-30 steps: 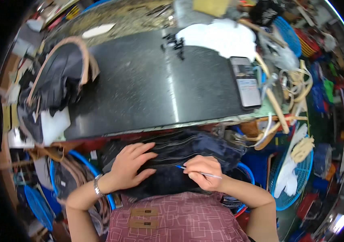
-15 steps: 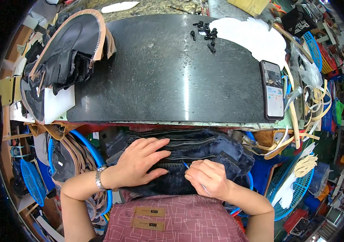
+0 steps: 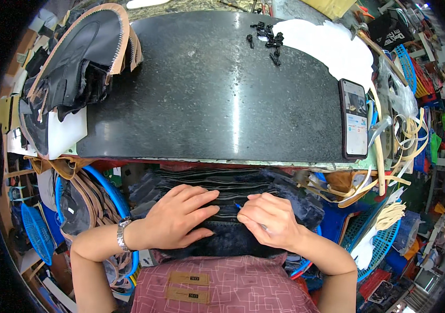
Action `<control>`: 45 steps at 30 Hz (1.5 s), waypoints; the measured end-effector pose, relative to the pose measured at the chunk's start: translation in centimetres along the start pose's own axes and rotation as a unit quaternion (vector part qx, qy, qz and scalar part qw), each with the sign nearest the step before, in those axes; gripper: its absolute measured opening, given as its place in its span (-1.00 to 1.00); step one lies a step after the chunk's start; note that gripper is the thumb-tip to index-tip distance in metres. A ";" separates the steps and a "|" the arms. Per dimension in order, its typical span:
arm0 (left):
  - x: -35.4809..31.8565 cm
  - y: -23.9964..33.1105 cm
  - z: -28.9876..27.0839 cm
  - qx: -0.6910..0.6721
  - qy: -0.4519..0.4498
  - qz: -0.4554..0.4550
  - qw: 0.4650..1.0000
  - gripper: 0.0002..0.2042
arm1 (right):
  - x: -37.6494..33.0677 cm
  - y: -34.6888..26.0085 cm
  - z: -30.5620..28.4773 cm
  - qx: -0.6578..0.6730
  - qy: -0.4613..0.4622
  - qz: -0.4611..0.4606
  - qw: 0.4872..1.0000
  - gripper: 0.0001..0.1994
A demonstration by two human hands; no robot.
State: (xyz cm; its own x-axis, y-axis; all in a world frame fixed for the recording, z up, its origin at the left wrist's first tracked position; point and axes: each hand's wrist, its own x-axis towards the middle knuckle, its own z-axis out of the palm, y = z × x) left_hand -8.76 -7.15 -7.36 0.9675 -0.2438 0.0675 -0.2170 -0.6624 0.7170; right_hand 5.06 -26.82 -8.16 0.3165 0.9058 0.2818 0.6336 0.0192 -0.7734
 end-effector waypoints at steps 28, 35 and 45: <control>0.2 0.6 0.5 -0.064 -0.094 0.082 0.990 -0.58 | -2.7 0.9 -0.9 -0.007 -0.054 -0.007 0.998 -0.90; 0.2 0.6 0.6 -0.068 -0.097 0.076 0.990 -0.59 | -2.7 1.4 -1.1 0.051 -0.054 0.009 0.997 -0.92; 0.1 0.6 0.9 -0.039 -0.087 0.066 0.993 -0.60 | 0.0 2.7 0.2 -0.001 -0.063 -0.061 0.996 -0.87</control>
State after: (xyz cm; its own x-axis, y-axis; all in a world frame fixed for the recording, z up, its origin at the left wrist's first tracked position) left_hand -8.87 -8.19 -7.54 0.8924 -0.4487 0.0487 -0.3238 -0.5614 0.7616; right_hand 6.66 -26.67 -10.39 0.1472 0.9425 0.2999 0.6626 0.1311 -0.7374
